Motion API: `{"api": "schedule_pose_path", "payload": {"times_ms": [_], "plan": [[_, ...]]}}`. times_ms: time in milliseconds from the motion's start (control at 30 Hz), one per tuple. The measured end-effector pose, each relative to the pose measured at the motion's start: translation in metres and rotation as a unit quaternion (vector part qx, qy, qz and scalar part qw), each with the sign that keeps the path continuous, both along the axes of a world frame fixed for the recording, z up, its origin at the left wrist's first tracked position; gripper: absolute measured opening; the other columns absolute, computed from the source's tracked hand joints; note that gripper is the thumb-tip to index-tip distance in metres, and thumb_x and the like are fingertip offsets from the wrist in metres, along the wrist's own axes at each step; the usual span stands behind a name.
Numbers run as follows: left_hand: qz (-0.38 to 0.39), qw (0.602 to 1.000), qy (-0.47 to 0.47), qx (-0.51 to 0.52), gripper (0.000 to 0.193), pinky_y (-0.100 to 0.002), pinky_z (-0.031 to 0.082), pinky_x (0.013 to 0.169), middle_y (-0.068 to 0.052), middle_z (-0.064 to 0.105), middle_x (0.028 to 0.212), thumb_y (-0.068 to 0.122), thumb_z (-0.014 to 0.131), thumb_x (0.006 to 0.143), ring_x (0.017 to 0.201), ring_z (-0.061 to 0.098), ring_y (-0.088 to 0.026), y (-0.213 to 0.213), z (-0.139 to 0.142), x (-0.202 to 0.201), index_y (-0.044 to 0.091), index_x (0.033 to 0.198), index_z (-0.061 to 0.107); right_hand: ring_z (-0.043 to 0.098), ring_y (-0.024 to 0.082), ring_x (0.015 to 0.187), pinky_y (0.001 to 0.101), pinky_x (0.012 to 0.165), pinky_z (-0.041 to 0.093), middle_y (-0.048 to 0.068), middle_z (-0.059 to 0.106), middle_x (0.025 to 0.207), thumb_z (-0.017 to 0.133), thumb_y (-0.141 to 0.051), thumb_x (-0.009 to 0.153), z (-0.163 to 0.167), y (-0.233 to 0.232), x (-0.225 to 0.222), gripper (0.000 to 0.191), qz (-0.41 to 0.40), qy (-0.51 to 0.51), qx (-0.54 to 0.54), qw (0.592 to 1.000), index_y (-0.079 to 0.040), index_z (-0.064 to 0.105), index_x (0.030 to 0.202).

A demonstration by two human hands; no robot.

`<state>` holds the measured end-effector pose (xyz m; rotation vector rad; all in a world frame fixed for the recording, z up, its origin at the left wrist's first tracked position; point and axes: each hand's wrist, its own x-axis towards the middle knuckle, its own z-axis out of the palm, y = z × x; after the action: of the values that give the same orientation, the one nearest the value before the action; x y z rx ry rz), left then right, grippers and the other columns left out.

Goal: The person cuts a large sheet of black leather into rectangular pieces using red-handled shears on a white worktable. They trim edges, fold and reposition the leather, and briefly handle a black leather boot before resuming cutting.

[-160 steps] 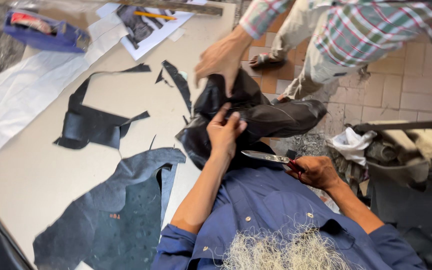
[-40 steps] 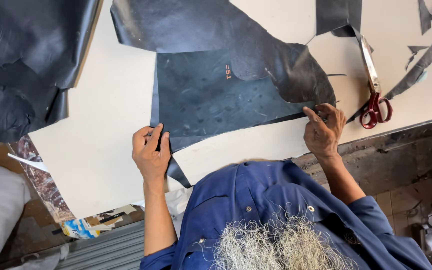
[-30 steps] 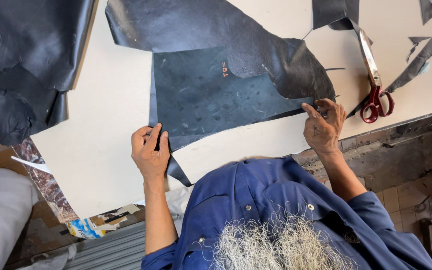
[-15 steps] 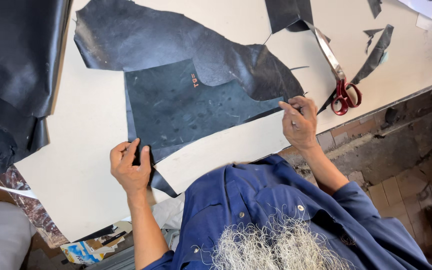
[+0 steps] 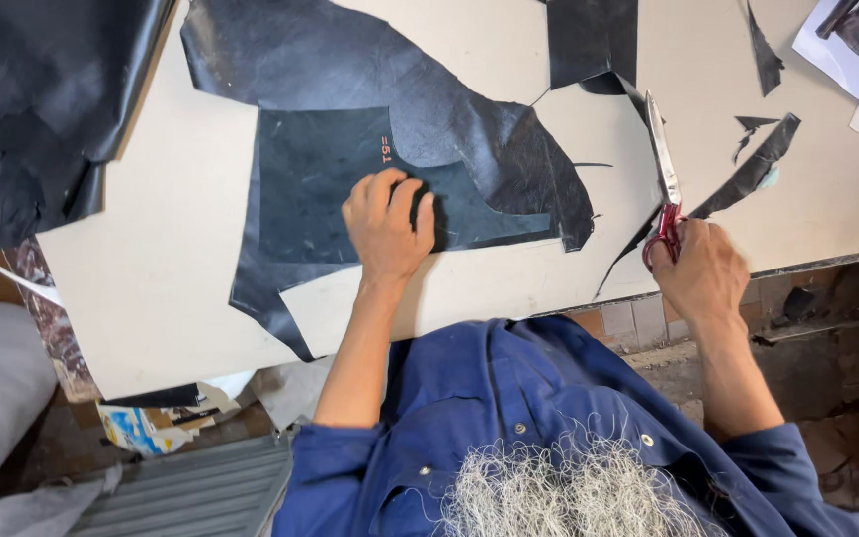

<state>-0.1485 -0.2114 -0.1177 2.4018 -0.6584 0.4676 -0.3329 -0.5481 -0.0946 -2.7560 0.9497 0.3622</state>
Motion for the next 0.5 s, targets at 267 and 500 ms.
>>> {"api": "schedule_pose_path", "payload": {"times_ms": [267,500], "plan": [[-0.066,0.995,-0.008,0.074,0.018,-0.046,0.039,0.088,-0.001,0.062,0.107,0.027,0.076,0.088,0.106,0.055,-0.026,-0.036,-0.010,0.014,0.014,0.100,0.071,0.060,0.016,0.058,0.0301,0.053,0.047,0.010,0.069,0.068,0.077,-0.026,0.083,-0.035,-0.017,-0.059,0.027,-0.132,-0.123,0.558,0.810,0.001,0.071,0.085],[-0.060,0.993,-0.027,0.101,0.019,-0.048,0.038,0.090,-0.001,0.062,0.113,0.030,0.073,0.090,0.110,0.052,-0.027,-0.038,-0.028,0.010,0.016,0.102,0.071,0.050,0.010,0.049,0.0255,0.045,0.039,0.002,0.055,0.060,0.068,-0.047,0.089,-0.060,0.069,-0.157,0.045,-0.192,-0.052,0.706,0.679,-0.007,0.060,0.069]]}}
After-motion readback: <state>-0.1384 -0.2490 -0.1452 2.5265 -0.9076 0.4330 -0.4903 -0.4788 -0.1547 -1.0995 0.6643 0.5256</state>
